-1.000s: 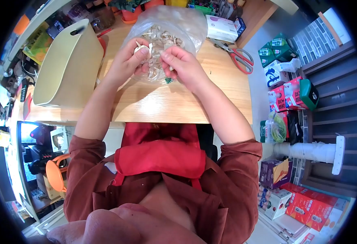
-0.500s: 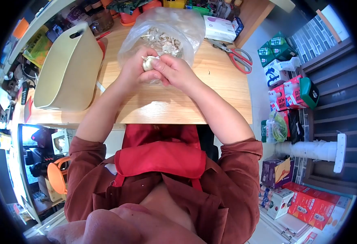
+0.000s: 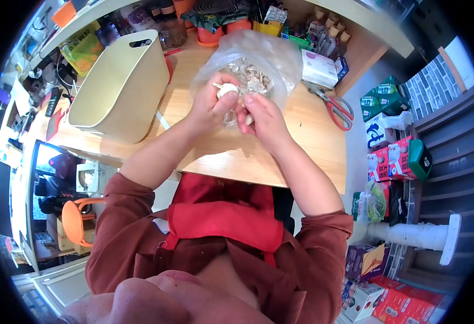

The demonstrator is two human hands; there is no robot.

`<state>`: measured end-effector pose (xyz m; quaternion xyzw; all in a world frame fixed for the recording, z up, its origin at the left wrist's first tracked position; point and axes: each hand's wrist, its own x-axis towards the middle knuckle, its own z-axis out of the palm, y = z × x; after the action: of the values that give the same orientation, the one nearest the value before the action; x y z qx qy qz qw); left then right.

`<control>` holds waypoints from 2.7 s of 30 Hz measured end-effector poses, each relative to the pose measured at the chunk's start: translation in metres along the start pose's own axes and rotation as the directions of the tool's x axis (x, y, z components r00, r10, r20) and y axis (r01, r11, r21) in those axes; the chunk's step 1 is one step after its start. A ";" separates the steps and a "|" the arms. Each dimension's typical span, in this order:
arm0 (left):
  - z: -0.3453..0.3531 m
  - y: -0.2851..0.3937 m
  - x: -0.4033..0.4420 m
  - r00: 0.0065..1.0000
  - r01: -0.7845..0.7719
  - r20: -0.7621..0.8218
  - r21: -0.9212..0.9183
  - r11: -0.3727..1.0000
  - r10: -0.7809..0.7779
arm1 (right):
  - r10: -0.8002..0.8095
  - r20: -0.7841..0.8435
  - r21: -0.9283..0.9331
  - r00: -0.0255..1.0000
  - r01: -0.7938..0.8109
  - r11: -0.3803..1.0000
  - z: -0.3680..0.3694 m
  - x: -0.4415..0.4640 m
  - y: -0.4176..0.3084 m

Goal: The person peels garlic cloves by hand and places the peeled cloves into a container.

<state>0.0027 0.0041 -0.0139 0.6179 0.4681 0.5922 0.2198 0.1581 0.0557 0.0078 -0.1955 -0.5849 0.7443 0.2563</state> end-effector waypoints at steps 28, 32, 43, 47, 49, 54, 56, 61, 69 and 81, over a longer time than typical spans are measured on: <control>-0.004 0.013 0.004 1.000 0.000 0.009 0.265 0.964 -0.002 | -0.049 -0.037 0.131 0.998 0.054 0.990 -0.020 0.017 0.011; -0.005 0.009 0.004 0.997 -0.077 0.019 0.327 0.942 0.075 | -0.017 -0.010 0.109 1.000 0.018 0.994 -0.016 0.016 0.012; -0.006 0.005 0.004 0.999 -0.048 -0.001 0.241 0.969 0.050 | -0.032 -0.016 0.185 0.999 0.034 0.982 -0.015 0.014 0.007; -0.005 0.008 0.004 0.997 -0.071 0.034 0.236 0.969 0.065 | -0.042 0.010 0.182 0.999 0.040 0.982 -0.020 0.017 0.011; -0.006 0.008 0.004 0.995 -0.093 0.047 0.250 0.964 0.084 | -0.056 0.023 0.175 0.998 0.051 0.983 -0.021 0.018 0.011; -0.006 0.005 0.005 0.996 -0.085 -0.010 0.197 0.977 0.089 | -0.067 -0.006 0.160 0.998 0.067 0.985 -0.021 0.018 0.013; -0.006 0.002 0.005 1.000 -0.016 -0.007 0.115 0.993 0.017 | -0.081 -0.021 0.154 0.996 0.083 0.985 -0.020 0.018 0.013; -0.006 0.007 0.005 0.971 0.229 0.081 -0.072 0.971 -0.223 | -0.108 -0.056 0.090 0.993 0.112 0.990 -0.015 0.015 0.008; -0.008 0.016 0.008 0.887 0.458 0.211 -0.283 0.843 -0.411 | -0.445 -0.111 -0.599 0.889 0.297 0.743 -0.013 0.014 0.012; -0.013 0.022 0.008 0.852 0.523 0.290 -0.514 0.680 -0.436 | -0.562 -0.130 -0.760 0.817 0.282 0.586 -0.016 0.018 0.015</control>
<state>-0.0035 -0.0026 0.0109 0.4180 0.3952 0.5803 0.5766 0.1507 0.0759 -0.0103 -0.2629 -0.7974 0.3258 0.4345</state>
